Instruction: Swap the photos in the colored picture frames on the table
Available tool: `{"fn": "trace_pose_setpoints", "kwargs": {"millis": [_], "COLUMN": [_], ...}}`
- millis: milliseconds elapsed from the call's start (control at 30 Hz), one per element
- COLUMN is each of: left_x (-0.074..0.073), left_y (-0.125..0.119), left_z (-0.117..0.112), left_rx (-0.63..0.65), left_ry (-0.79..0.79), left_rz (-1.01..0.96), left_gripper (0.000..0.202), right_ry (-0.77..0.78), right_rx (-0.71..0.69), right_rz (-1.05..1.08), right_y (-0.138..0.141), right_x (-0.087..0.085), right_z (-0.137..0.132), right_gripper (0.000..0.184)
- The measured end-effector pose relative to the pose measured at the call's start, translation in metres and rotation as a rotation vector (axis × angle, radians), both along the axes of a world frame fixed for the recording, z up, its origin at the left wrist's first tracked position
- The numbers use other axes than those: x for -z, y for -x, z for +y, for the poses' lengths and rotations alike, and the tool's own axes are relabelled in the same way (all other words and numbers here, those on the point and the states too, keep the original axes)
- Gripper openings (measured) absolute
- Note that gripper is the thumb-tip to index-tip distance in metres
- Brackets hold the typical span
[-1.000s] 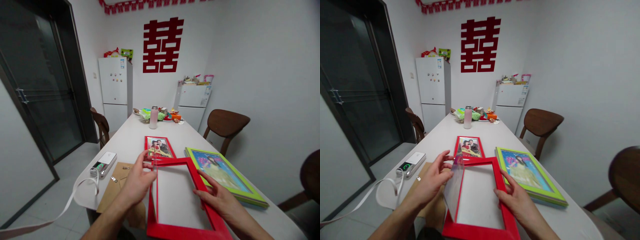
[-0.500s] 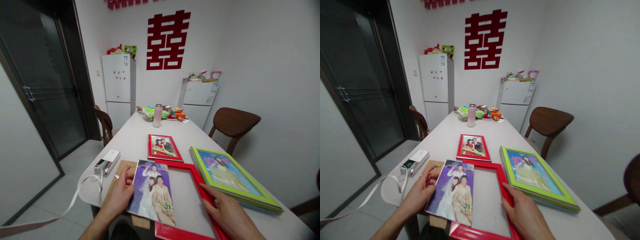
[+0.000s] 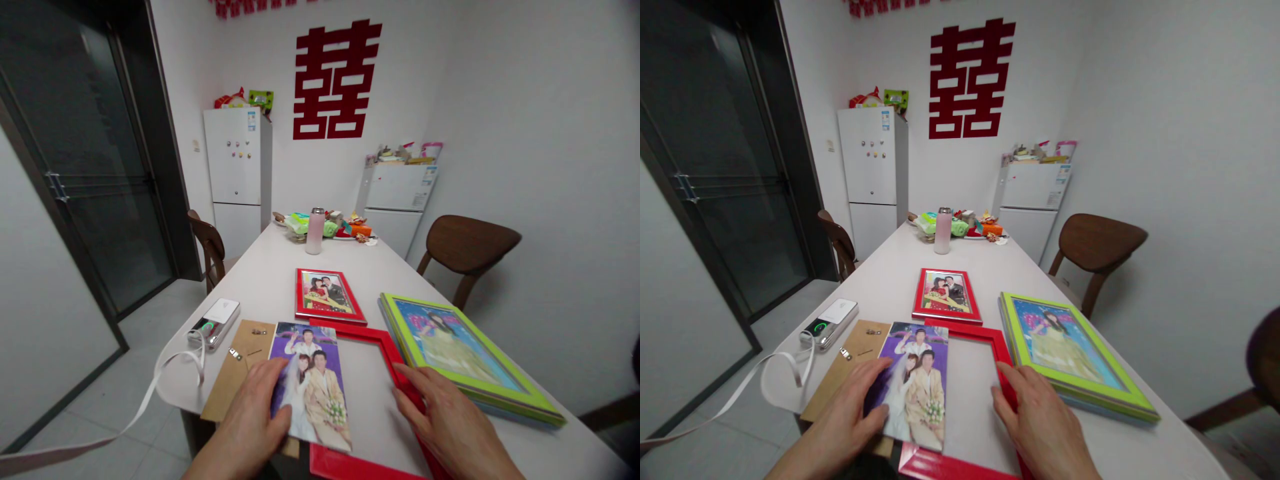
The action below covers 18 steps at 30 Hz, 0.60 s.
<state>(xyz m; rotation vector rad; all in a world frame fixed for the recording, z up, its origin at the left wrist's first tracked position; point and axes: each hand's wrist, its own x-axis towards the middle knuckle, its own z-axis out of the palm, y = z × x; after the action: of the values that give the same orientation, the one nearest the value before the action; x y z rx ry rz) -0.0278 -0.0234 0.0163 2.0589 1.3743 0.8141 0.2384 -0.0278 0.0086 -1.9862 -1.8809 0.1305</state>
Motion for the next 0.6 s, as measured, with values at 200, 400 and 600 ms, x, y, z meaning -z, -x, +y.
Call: {"fn": "trace_pose_setpoints", "kwargs": {"millis": [200, 400, 600], "left_x": [-0.009, -0.008, -0.010], "left_y": [-0.018, -0.032, -0.039], "left_z": [-0.011, -0.012, -0.003], "left_rx": [0.172, 0.201, 0.060], "left_ry": [0.081, -0.080, -0.257], "left_rz": [0.205, 0.160, -0.258], "left_gripper": [0.062, 0.070, 0.053], "right_ry": [0.300, 0.358, 0.197], "right_rx": [-0.149, -0.310, -0.263], "right_rz": [0.890, 1.391, 1.467], "right_y": [0.056, 0.089, 0.095], "right_x": [0.000, -0.030, -0.060], "right_z": [0.016, 0.022, 0.018], "right_gripper": [0.060, 0.037, 0.044]}}
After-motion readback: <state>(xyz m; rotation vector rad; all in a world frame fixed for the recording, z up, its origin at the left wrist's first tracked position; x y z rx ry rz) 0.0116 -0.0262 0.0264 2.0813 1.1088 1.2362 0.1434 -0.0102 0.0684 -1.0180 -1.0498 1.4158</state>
